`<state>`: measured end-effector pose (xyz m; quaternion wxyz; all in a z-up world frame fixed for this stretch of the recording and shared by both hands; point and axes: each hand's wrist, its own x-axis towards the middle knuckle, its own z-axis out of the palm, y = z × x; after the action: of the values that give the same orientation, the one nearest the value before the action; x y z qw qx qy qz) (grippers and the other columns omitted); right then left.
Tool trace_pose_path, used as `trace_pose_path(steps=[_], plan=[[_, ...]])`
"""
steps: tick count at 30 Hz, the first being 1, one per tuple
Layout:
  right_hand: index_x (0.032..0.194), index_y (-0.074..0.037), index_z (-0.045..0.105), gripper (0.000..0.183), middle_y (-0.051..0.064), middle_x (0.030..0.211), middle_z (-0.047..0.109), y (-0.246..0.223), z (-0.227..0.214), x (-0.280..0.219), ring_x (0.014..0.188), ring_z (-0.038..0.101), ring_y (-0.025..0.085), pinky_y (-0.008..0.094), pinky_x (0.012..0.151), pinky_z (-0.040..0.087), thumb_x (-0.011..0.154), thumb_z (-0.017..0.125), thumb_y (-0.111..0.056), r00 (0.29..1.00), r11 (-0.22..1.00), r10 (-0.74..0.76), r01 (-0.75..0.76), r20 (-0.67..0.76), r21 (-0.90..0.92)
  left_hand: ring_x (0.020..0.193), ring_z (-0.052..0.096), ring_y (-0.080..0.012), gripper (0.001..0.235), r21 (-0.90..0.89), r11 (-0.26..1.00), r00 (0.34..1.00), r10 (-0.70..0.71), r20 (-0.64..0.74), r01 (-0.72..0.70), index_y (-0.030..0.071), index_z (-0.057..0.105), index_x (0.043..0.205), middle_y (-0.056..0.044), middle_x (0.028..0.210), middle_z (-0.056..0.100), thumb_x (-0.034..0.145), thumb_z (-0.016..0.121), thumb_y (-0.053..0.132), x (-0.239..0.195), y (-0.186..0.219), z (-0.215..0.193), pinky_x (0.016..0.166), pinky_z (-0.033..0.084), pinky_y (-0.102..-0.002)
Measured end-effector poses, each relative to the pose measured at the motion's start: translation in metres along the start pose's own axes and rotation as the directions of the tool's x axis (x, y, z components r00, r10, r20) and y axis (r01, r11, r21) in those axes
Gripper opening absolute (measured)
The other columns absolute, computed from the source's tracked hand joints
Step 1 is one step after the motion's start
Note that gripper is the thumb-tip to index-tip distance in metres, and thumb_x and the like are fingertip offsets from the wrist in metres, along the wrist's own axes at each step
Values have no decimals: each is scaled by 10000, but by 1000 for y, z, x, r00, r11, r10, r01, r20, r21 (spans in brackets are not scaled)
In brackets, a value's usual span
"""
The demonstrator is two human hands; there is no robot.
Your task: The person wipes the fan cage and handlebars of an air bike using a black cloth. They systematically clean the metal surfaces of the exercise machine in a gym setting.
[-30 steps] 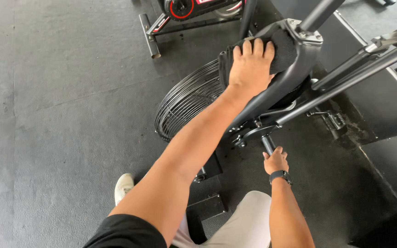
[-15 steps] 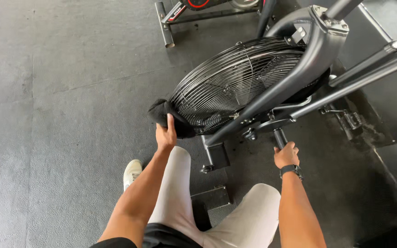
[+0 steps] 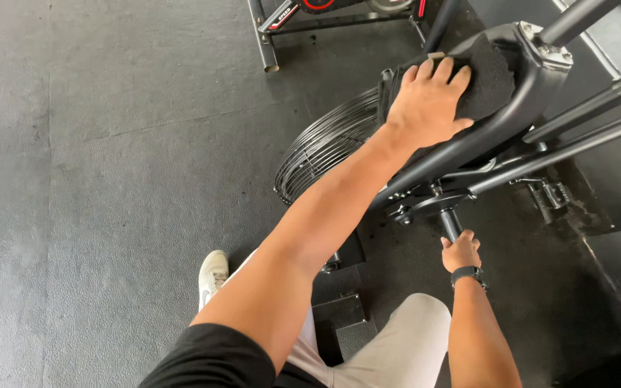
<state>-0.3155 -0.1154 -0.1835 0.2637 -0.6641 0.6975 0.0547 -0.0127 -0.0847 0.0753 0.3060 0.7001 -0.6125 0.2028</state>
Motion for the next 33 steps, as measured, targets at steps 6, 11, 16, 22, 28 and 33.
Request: trace_pose_path(steps=[6,11,16,22,28,33], plan=[[1692,-36,396,662,333,1687,529,10,5,10,1249,731,651,756,952,613,1238,611,-467,1000,1000,-15,16,25,-13,1608,626,-420,976,-182,977,994,-104,33,108,112,587,1684,-204,1720,644,951,991,614,-113,-76,-19,1328,511,-583],[1561,-65,470,546,299,1478,616,14,13,19,1068,773,601,736,897,652,1215,657,-444,999,999,-28,29,-25,19,1272,811,-197,681,-555,370,565,-793,229,745,204,806,1427,-38,1323,884,946,821,686,-271,-146,-21,1098,609,-407],[1470,-45,462,594,313,1503,611,26,22,26,1158,758,686,786,982,610,1167,673,-510,988,993,-116,113,-99,-35,1146,746,-131,758,-491,1,225,-890,396,871,40,905,1261,-55,1122,858,988,745,729,-294,-171,5,984,619,-411],[1501,-34,499,494,315,1521,629,19,21,32,1160,758,635,756,942,639,1211,680,-390,997,998,-63,64,-49,19,1313,808,-365,739,-278,729,760,-489,427,625,264,758,1422,-15,1356,899,978,624,839,-89,-116,-53,1024,582,-472],[1617,-31,439,554,307,1601,572,9,7,13,1209,740,611,744,930,636,1237,625,-390,998,998,-63,63,12,-1,1311,724,-514,893,-29,983,851,-143,505,182,114,621,1568,-201,1461,742,1048,760,827,71,-3,4,1047,604,-670],[1616,-57,431,550,302,1617,568,8,4,12,1157,757,617,756,916,648,1238,635,-400,999,999,-38,38,31,4,1273,720,-456,835,-26,991,878,-107,466,135,151,605,1529,-148,1407,741,1044,826,793,58,-3,3,1051,585,-641]])
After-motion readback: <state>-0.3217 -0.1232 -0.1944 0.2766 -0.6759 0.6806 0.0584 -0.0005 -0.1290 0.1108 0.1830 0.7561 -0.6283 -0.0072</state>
